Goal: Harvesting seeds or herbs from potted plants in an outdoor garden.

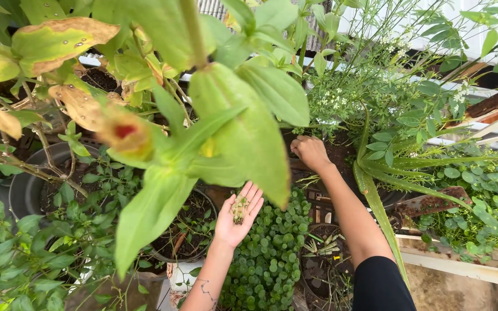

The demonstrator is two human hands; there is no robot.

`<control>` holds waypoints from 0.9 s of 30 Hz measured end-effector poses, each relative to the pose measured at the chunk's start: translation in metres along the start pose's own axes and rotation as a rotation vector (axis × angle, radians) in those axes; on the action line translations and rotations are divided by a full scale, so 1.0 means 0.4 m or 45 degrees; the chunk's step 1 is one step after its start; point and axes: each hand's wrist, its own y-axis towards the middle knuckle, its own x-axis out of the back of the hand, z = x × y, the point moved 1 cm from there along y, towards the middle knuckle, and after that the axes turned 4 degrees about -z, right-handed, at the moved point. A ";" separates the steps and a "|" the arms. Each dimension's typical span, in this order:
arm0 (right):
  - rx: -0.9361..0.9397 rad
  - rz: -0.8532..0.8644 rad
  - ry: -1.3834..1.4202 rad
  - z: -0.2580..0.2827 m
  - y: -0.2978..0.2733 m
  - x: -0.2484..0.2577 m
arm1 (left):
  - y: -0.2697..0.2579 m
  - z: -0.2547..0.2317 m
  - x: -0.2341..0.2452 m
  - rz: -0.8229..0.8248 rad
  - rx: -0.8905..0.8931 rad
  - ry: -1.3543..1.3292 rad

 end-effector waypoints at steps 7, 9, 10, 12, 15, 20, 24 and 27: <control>-0.117 0.039 -0.064 -0.007 -0.033 -0.030 | -0.028 0.004 -0.037 0.070 0.025 -0.063; -0.135 0.155 -0.072 -0.001 -0.042 -0.027 | -0.035 0.001 -0.042 0.065 0.017 -0.050; -0.134 0.154 -0.071 0.007 -0.044 -0.014 | -0.040 0.001 -0.045 0.066 0.015 -0.048; -0.141 0.020 -0.003 0.022 -0.046 0.017 | -0.049 0.000 -0.052 0.069 0.014 -0.072; -0.159 -0.053 0.063 0.038 -0.046 0.060 | -0.061 0.000 -0.061 0.075 0.020 -0.081; -0.152 -0.088 0.075 0.094 -0.038 0.167 | -0.078 0.004 -0.065 0.145 0.053 -0.099; -0.093 -0.113 0.060 0.166 -0.046 0.277 | -0.098 0.012 -0.076 0.158 0.094 -0.118; -0.048 -0.105 0.048 0.227 -0.058 0.359 | -0.108 0.019 -0.078 0.204 0.130 -0.104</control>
